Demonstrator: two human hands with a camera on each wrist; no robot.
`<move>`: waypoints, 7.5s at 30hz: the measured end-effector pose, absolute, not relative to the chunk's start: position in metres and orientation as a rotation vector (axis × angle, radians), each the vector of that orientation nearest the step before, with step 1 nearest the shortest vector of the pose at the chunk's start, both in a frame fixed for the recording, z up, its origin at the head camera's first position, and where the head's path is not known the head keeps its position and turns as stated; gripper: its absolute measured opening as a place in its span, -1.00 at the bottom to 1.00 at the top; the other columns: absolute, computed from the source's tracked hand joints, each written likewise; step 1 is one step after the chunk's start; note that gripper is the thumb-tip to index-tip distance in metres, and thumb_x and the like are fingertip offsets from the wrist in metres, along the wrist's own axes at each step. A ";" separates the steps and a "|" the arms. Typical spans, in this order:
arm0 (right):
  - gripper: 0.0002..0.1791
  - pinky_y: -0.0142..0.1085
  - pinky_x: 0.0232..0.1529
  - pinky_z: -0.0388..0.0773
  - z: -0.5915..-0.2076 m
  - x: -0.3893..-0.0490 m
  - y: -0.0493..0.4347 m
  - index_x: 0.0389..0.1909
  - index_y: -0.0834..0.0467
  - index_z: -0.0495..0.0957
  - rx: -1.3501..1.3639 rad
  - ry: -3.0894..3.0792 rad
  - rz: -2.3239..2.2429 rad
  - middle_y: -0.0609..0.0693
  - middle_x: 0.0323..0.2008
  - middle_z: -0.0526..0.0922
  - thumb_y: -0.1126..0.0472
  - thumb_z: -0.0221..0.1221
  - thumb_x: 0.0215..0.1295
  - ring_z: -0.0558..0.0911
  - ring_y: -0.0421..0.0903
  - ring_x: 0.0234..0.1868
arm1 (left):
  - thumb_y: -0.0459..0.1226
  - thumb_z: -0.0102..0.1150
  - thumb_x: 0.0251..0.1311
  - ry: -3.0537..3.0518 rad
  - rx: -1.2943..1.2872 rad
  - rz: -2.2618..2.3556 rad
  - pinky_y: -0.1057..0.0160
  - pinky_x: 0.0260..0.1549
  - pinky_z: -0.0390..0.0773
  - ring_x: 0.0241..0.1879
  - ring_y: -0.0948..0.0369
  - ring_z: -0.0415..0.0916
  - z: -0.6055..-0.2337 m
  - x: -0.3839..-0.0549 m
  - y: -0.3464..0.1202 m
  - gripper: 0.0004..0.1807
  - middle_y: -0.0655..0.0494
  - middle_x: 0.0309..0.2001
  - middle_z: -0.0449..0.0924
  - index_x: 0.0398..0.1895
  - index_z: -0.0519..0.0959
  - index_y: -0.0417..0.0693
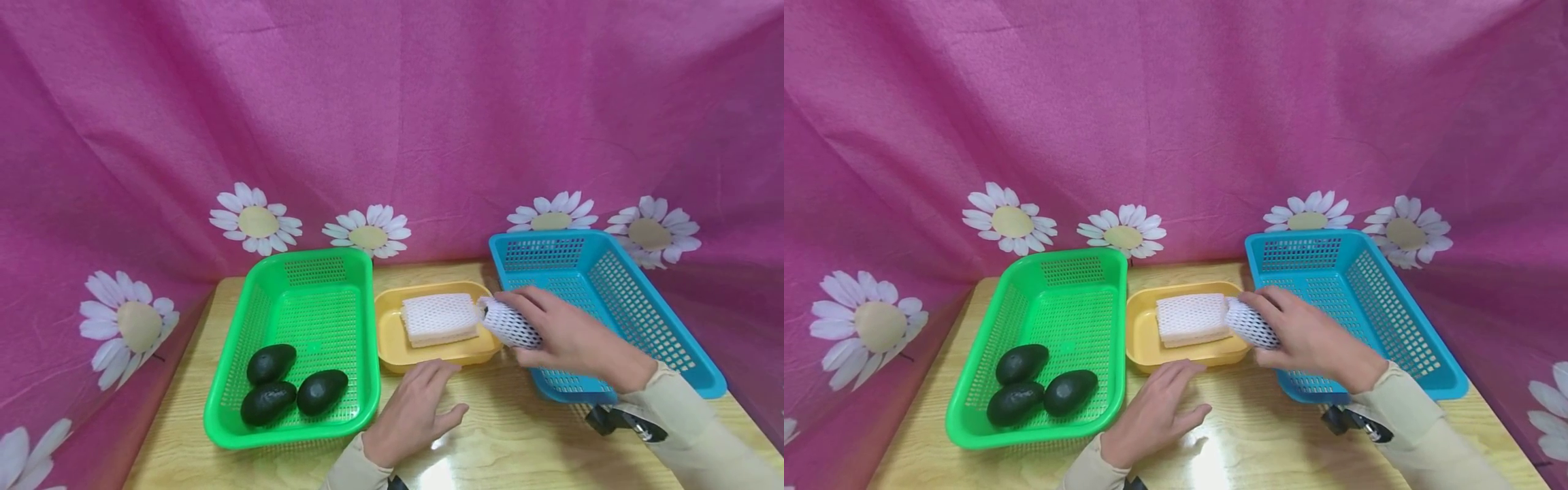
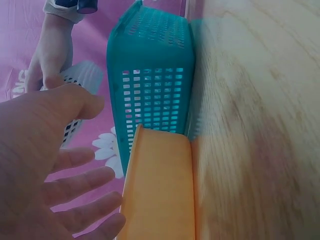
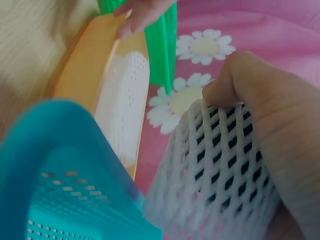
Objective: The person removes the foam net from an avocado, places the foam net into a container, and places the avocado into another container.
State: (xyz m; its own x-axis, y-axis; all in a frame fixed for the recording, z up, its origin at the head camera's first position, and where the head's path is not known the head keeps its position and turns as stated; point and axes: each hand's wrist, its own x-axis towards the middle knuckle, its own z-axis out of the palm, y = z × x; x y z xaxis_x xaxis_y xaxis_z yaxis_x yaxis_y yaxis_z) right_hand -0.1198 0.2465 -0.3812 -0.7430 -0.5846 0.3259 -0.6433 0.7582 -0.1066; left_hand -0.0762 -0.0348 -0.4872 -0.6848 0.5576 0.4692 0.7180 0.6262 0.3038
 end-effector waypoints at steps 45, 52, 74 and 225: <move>-0.06 -0.21 0.00 0.72 -0.431 -0.081 0.206 0.42 0.06 0.42 1.187 -2.767 0.366 -0.08 0.19 0.58 -0.08 0.54 -0.02 0.62 -0.22 0.02 | -0.08 0.41 0.17 -2.560 -0.986 -0.670 0.20 0.27 0.58 0.22 0.17 0.58 -0.497 -0.066 -0.051 -0.36 0.12 0.19 0.65 0.31 0.48 -0.04; -0.09 -0.17 0.05 0.71 -0.438 -0.078 0.206 0.41 0.00 0.43 1.196 -2.837 0.387 -0.10 0.22 0.58 -0.09 0.53 0.01 0.62 -0.19 0.08 | -0.07 0.42 0.17 -2.544 -0.965 -0.652 0.20 0.24 0.60 0.21 0.15 0.60 -0.499 -0.064 -0.054 -0.33 0.06 0.18 0.66 0.32 0.48 -0.11; -0.14 -0.11 0.08 0.70 -0.456 -0.076 0.192 0.39 0.05 0.44 1.259 -2.880 0.331 -0.12 0.19 0.59 -0.08 0.51 0.05 0.61 -0.18 0.13 | -0.12 0.37 0.17 -2.570 -0.999 -0.638 0.22 0.21 0.61 0.12 0.22 0.64 -0.499 -0.061 -0.058 -0.50 0.13 0.07 0.71 0.17 0.56 -0.05; -0.65 -0.32 -0.17 0.74 -0.472 -0.072 0.191 -0.04 0.08 0.68 1.267 -2.761 0.361 -0.11 -0.19 0.76 0.43 0.30 0.17 0.75 -0.22 -0.18 | 0.00 0.47 0.01 -2.759 -1.086 -0.529 0.34 0.13 0.63 0.08 0.26 0.63 -0.508 -0.060 -0.045 -0.22 0.10 0.10 0.68 0.30 0.49 -0.15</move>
